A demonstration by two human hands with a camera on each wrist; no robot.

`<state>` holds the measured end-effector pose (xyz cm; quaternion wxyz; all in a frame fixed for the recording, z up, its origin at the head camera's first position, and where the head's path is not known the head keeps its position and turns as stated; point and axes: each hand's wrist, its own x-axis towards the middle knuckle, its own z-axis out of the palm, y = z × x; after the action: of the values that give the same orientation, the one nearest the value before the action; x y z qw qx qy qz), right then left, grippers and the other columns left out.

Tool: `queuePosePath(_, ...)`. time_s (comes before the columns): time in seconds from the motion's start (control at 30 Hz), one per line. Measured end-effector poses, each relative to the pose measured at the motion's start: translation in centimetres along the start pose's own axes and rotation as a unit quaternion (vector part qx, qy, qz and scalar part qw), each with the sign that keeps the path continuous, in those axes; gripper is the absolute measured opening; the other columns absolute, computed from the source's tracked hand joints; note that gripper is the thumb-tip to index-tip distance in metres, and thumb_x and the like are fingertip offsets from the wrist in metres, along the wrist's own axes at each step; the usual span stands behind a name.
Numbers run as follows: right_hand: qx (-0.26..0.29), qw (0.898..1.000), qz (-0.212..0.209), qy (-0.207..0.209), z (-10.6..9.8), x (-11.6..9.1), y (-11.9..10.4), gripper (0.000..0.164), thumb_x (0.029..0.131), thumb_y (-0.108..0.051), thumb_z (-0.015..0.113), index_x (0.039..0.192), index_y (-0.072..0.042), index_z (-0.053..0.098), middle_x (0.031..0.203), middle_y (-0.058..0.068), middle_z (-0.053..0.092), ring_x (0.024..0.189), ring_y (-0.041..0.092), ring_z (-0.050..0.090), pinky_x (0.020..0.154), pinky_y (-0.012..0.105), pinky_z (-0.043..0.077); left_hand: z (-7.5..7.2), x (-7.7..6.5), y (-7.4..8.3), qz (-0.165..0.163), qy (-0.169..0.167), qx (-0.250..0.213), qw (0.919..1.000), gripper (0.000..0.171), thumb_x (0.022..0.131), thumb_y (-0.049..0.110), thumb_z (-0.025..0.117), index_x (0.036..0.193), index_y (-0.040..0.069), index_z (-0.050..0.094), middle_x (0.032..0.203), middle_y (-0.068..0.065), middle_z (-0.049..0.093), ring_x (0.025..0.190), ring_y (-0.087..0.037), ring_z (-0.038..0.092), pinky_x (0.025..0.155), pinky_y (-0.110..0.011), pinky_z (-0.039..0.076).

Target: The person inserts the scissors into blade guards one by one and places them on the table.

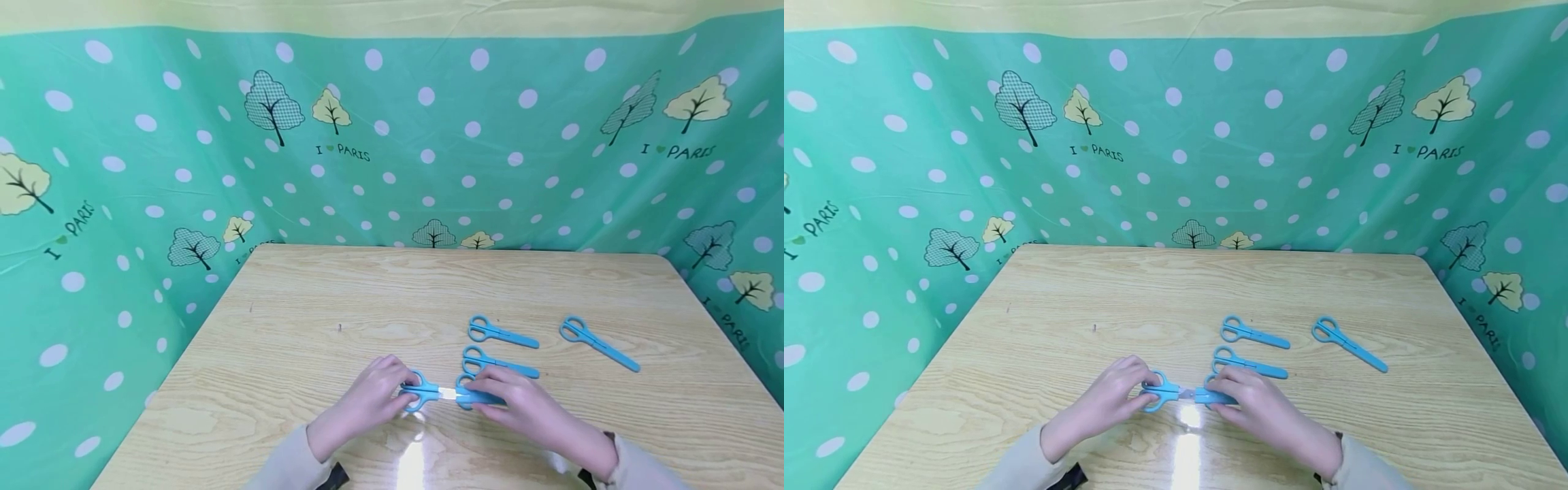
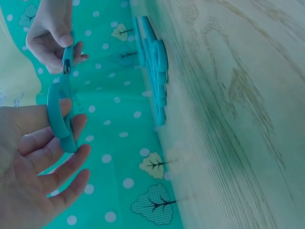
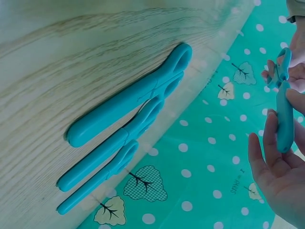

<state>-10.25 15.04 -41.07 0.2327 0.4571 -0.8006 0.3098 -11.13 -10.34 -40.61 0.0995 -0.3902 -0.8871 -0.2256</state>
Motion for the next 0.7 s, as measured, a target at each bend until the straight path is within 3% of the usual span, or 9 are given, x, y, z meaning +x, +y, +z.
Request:
queuePosePath(0.3, -0.006, 1.000, -0.014, 0.004, 0.10, -0.09, 0.12, 0.024, 0.081, -0.020, 0.063, 0.096, -0.001, 0.066, 0.086, -0.002, 0.060, 0.073, 0.007, 0.054, 0.063, 0.009, 0.041, 0.08, 0.24, 0.17, 0.013, 0.004, 0.002, 0.9999, 0.015, 0.075, 0.020, 0.067, 0.088, 0.013, 0.064, 0.082, 0.008, 0.064, 0.080, -0.005, 0.050, 0.075, -0.019, 0.041)
queuePosePath(0.7, -0.011, 1.000, -0.024, 0.006, 0.11, -0.20, 0.21, 0.027, 0.087, -0.023, 0.054, 0.095, 0.001, 0.066, 0.086, 0.000, 0.060, 0.075, 0.010, 0.056, 0.064, 0.012, 0.043, 0.23, 0.56, 0.10, 0.058, 0.043, 0.021, 0.9972, 0.016, 0.071, 0.019, 0.071, 0.083, 0.011, 0.065, 0.077, 0.007, 0.063, 0.074, -0.005, 0.049, 0.069, -0.015, 0.039)
